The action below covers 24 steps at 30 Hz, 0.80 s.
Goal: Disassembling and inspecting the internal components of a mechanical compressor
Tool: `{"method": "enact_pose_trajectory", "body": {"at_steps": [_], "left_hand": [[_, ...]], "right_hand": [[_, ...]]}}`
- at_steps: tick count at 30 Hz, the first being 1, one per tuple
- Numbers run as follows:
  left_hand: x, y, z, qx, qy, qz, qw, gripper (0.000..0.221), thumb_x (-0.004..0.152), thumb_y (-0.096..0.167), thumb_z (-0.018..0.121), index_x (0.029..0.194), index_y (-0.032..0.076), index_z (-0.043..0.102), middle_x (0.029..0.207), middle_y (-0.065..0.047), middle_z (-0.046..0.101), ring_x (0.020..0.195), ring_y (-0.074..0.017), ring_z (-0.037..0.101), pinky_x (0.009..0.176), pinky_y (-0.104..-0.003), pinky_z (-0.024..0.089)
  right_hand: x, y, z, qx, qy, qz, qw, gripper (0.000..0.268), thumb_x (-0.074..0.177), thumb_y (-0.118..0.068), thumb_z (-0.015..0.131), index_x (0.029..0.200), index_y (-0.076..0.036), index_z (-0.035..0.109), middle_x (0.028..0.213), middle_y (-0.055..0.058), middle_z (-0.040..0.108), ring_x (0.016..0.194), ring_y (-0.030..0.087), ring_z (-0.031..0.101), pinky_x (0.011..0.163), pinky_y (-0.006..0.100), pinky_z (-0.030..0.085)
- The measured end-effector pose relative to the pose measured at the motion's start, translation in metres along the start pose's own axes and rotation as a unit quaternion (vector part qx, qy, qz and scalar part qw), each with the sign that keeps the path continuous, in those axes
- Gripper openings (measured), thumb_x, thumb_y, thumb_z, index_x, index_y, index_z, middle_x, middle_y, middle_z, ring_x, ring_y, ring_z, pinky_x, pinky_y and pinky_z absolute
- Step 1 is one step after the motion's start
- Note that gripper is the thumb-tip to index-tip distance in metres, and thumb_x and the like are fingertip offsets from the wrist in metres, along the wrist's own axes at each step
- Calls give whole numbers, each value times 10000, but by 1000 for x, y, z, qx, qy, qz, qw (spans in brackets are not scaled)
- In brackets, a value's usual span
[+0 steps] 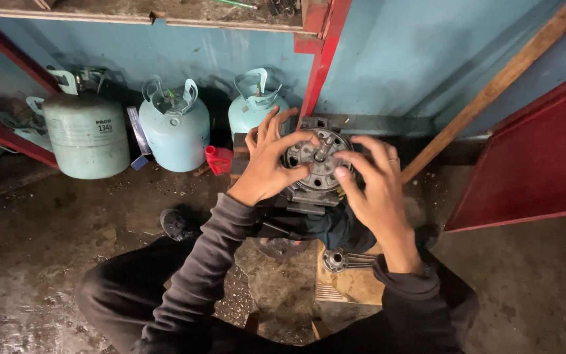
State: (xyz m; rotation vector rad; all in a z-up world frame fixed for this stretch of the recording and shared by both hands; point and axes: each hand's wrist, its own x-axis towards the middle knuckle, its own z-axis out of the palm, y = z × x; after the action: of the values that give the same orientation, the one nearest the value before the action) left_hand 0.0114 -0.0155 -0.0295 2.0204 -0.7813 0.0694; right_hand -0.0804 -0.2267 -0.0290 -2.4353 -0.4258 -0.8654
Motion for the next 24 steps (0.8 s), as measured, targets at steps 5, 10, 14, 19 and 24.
{"method": "enact_pose_trajectory", "body": {"at_steps": [5, 10, 14, 19, 24], "left_hand": [[-1, -2, 2, -18, 2, -3, 1000, 446, 738, 373, 742, 1179, 379, 671, 1568, -67, 388, 1541, -415, 183, 1137, -669, 79], [-2, -3, 3, -28, -4, -7, 1000, 452, 746, 372, 735, 1191, 395, 662, 1570, -45, 388, 1543, -393, 188, 1140, -663, 75], [-3, -4, 3, -46, -4, -5, 999, 439, 771, 358, 734, 1204, 384, 663, 1574, -65, 381, 1546, -413, 172, 1142, -669, 52], [-2, -6, 3, -35, -9, -7, 999, 451, 768, 374, 734, 1212, 379, 658, 1576, -60, 377, 1549, -401, 165, 1149, -662, 57], [-3, -6, 4, -49, -10, -6, 999, 449, 776, 377, 733, 1218, 371, 656, 1581, -75, 369, 1548, -420, 158, 1143, -684, 39]], "right_hand": [[-3, 2, 3, -51, 13, -23, 998, 301, 1046, -411, 572, 1214, -206, 715, 1305, 97, 605, 1236, 380, 529, 1043, 485, 380], [-8, 0, 10, -45, 41, -34, 998, 423, 1081, -481, 453, 1284, -199, 694, 1338, 111, 587, 1254, 409, 513, 1054, 500, 381], [-14, 6, 17, -20, 44, -22, 999, 532, 1083, -545, 337, 1304, -198, 674, 1363, 125, 552, 1284, 402, 482, 1102, 516, 361], [-15, 5, 24, 61, 46, 13, 997, 683, 1053, -656, 257, 1344, -134, 588, 1466, 168, 456, 1361, 422, 429, 1134, 546, 331], [-11, 0, 25, 3, 36, -9, 999, 622, 1074, -601, 277, 1323, -137, 607, 1430, 144, 472, 1372, 415, 405, 1181, 554, 221]]}}
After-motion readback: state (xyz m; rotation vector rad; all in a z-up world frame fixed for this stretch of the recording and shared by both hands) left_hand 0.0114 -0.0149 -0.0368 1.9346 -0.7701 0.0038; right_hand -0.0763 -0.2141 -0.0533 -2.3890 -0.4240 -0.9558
